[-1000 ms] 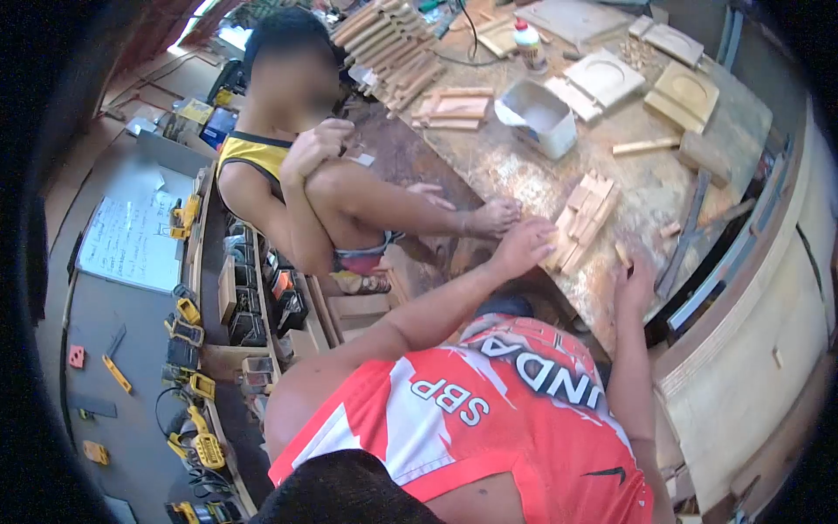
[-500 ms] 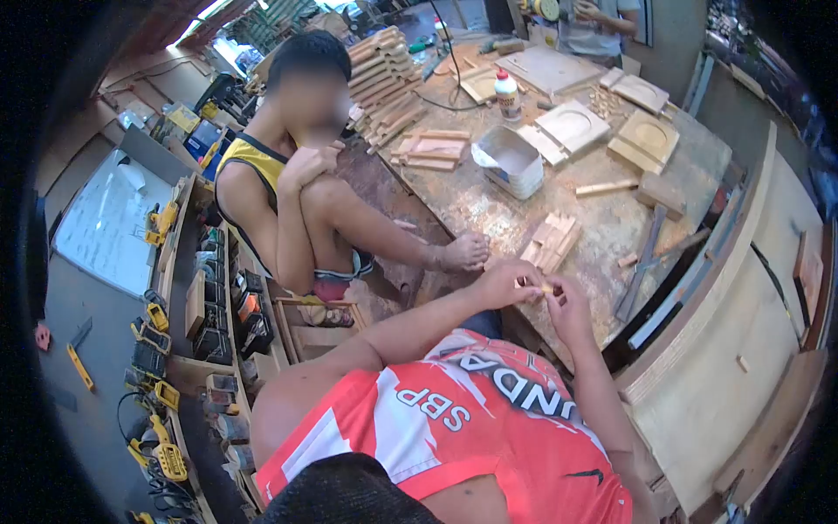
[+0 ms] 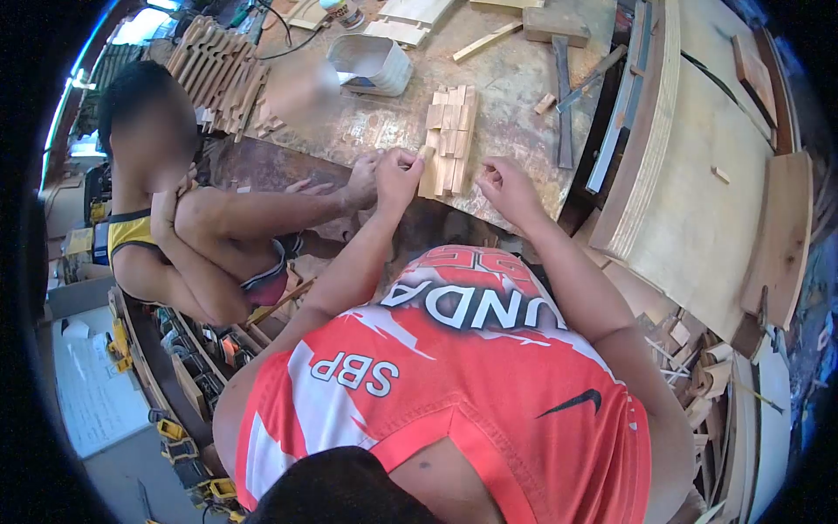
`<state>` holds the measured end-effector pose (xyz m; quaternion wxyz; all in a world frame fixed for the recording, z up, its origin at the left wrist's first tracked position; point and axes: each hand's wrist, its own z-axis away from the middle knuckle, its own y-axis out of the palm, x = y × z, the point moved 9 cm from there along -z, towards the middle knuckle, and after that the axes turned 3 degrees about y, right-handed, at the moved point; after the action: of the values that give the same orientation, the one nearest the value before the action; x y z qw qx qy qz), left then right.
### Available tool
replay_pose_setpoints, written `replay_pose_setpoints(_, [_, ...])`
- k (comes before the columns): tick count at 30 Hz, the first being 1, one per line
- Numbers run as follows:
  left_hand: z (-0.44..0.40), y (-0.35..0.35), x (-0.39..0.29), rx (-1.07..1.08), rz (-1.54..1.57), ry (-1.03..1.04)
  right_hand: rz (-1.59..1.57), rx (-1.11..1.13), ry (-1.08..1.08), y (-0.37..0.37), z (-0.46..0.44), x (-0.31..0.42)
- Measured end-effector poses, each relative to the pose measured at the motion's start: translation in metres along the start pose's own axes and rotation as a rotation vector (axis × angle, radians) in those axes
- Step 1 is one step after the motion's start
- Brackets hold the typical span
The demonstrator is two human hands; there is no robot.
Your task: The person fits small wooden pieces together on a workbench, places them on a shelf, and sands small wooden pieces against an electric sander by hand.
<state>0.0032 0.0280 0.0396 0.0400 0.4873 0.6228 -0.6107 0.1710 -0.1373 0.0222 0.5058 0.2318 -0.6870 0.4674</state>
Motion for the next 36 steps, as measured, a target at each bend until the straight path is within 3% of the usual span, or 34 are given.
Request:
replay_pose_setpoints(3, [-0.008,0.008,0.01,-0.103,0.268,0.013,0.046,0.03,-0.008,0.008,-0.005,0.001])
replay_pose_setpoints(9, [-0.014,0.019,0.004,0.031,0.225,-0.064,-0.04,-0.02,0.074,0.02,-0.012,-0.004])
replay_pose_setpoints(11, [-0.012,0.025,0.005,0.161,0.457,-0.174,-0.028,-0.009,0.079,0.023,-0.014,0.0])
replay_pose_setpoints(17, [-0.008,0.018,0.002,0.347,0.359,-0.003,0.035,-0.002,0.084,0.029,-0.017,-0.002])
replay_pose_setpoints(31, [-0.024,0.036,0.012,0.363,0.37,0.074,0.021,-0.02,0.126,0.032,-0.019,-0.002])
replay_pose_setpoints(34, [-0.026,0.035,0.009,0.366,0.377,0.098,0.062,-0.11,0.157,0.014,-0.022,-0.013])
replay_pose_setpoints(36, [-0.025,0.03,0.007,0.374,0.409,0.1,0.249,-0.225,0.184,-0.013,-0.036,-0.026])
